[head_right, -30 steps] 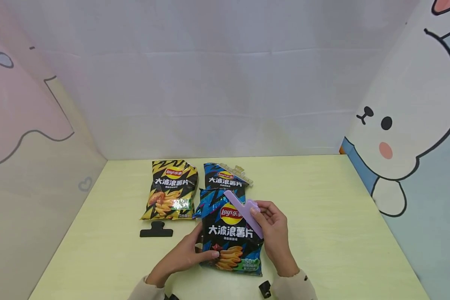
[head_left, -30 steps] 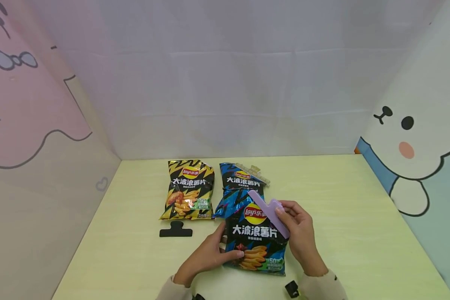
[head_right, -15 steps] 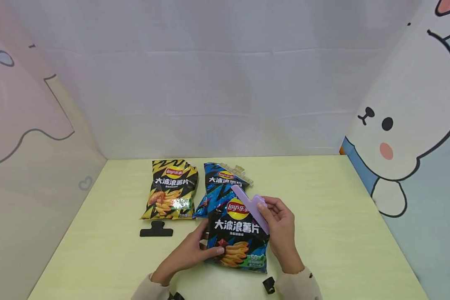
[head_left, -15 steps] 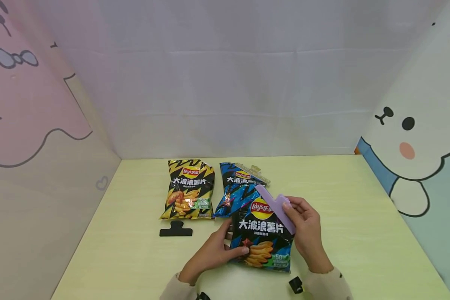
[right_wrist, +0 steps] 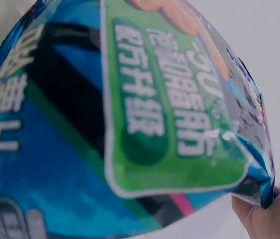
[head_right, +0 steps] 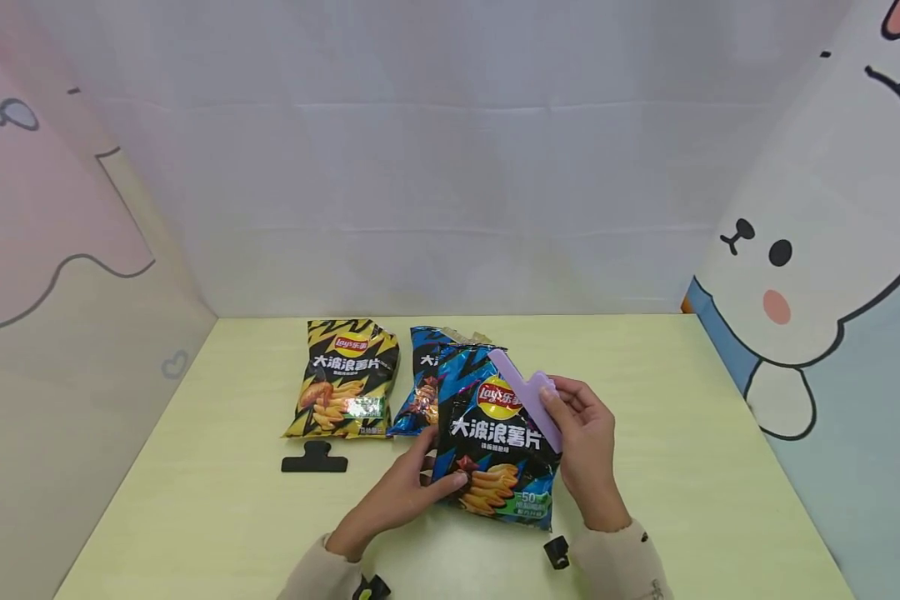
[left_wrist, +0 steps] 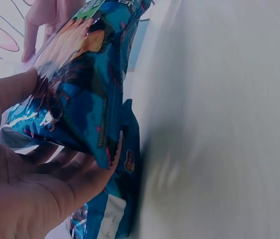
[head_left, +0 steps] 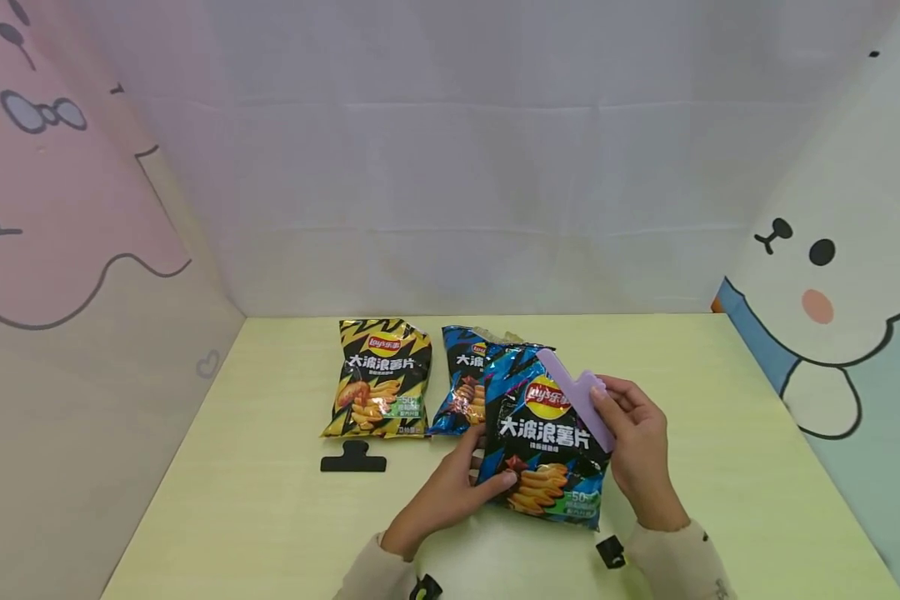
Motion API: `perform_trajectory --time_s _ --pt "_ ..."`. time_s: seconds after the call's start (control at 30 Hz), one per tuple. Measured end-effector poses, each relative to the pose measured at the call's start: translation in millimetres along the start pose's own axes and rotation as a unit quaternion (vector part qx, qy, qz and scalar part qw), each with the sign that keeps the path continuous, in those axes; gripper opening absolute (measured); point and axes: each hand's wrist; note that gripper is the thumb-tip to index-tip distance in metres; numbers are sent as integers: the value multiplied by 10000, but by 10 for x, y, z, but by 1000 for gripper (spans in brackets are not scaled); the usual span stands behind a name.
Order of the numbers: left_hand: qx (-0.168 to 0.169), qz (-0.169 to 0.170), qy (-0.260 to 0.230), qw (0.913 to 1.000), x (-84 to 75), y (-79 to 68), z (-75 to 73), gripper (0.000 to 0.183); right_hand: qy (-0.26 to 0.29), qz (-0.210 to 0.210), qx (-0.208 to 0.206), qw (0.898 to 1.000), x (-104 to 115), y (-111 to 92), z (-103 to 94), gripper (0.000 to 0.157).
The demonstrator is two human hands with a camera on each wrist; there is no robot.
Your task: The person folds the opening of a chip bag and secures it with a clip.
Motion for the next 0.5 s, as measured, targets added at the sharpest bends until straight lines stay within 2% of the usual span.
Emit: perform_trajectory --time_s 0.2,0.33,0.5 --pt "-119 68 142 9998 -34 75 78 71 52 207 -320 9993 69 110 -122 39" --pt "-40 43 158 9999 -46 113 132 66 118 402 -555 9976 93 182 -191 42" --pt "7 110 412 9991 -66 154 190 69 244 421 -594 9971 110 274 -254 45"
Point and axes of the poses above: each hand's wrist, its own y-axis towards the middle knuckle, its own z-axis out of the palm, x = y × z, and after that the axes turned 6 degrees about -y, right-handed
